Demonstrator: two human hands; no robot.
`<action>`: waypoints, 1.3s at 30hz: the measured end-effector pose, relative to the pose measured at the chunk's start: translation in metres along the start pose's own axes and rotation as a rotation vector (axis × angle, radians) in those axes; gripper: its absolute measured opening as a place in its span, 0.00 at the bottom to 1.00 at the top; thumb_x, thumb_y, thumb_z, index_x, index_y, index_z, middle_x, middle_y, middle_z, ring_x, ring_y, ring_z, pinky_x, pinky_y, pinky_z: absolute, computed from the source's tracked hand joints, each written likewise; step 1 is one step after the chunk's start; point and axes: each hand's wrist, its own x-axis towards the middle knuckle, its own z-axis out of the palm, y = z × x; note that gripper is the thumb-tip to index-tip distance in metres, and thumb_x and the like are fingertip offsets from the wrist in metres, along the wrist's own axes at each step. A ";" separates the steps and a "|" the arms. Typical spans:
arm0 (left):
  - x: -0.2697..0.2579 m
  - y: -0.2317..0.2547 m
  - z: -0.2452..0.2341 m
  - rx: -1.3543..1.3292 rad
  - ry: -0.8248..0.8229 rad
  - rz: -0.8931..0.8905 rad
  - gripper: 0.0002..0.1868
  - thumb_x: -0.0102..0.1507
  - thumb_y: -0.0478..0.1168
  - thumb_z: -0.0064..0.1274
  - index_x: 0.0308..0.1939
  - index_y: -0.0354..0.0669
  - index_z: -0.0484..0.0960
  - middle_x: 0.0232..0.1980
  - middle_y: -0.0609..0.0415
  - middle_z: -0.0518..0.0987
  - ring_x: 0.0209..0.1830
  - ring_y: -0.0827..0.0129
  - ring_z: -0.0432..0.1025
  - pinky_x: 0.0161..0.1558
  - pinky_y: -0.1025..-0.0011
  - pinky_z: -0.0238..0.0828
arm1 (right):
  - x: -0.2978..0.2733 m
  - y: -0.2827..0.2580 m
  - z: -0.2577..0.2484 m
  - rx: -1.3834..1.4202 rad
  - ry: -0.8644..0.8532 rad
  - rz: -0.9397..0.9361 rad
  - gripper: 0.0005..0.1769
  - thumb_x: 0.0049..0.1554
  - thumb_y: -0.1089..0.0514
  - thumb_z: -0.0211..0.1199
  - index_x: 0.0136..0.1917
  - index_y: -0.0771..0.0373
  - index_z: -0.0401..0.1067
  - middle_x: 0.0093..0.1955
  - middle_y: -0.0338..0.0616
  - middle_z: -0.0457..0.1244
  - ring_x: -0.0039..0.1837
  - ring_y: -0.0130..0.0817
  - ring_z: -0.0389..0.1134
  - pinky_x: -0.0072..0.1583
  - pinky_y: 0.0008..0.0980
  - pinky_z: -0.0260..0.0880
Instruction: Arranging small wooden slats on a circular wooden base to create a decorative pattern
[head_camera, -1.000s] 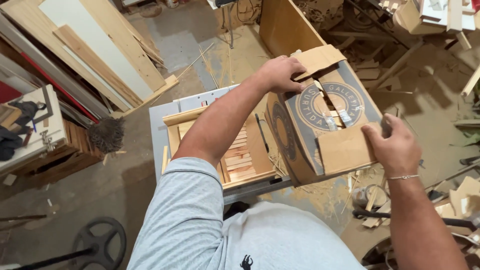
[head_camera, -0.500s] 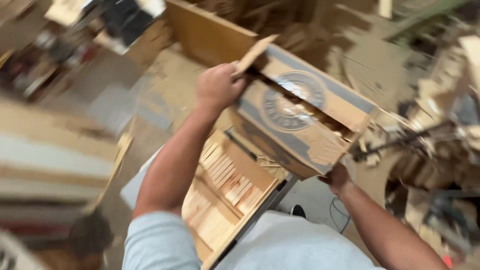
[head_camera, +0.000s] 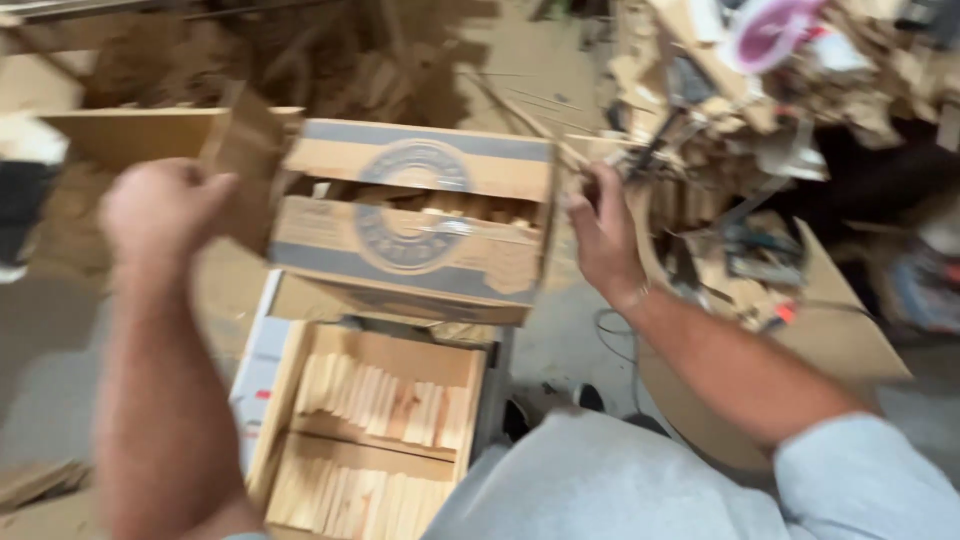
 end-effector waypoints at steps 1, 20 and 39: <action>0.005 -0.002 -0.006 -0.035 -0.082 -0.010 0.26 0.63 0.62 0.47 0.39 0.46 0.90 0.37 0.38 0.85 0.39 0.39 0.80 0.36 0.51 0.73 | 0.005 -0.032 -0.014 -0.042 -0.001 -0.132 0.37 0.63 0.31 0.50 0.75 0.56 0.59 0.57 0.40 0.60 0.56 0.35 0.61 0.56 0.39 0.63; -0.044 0.091 -0.062 0.260 -0.338 0.162 0.29 0.70 0.60 0.47 0.44 0.38 0.91 0.46 0.39 0.88 0.47 0.45 0.79 0.48 0.54 0.74 | 0.026 -0.025 -0.088 0.017 -0.674 0.625 0.21 0.66 0.49 0.56 0.33 0.56 0.62 0.30 0.41 0.57 0.31 0.32 0.58 0.34 0.28 0.55; -0.087 0.154 -0.034 -0.147 -0.113 0.323 0.15 0.55 0.54 0.54 0.34 0.53 0.88 0.38 0.50 0.85 0.41 0.51 0.79 0.38 0.58 0.75 | -0.088 0.121 -0.228 -0.589 -0.447 -0.303 0.68 0.46 0.13 0.22 0.69 0.64 0.74 0.70 0.55 0.67 0.74 0.50 0.65 0.73 0.41 0.59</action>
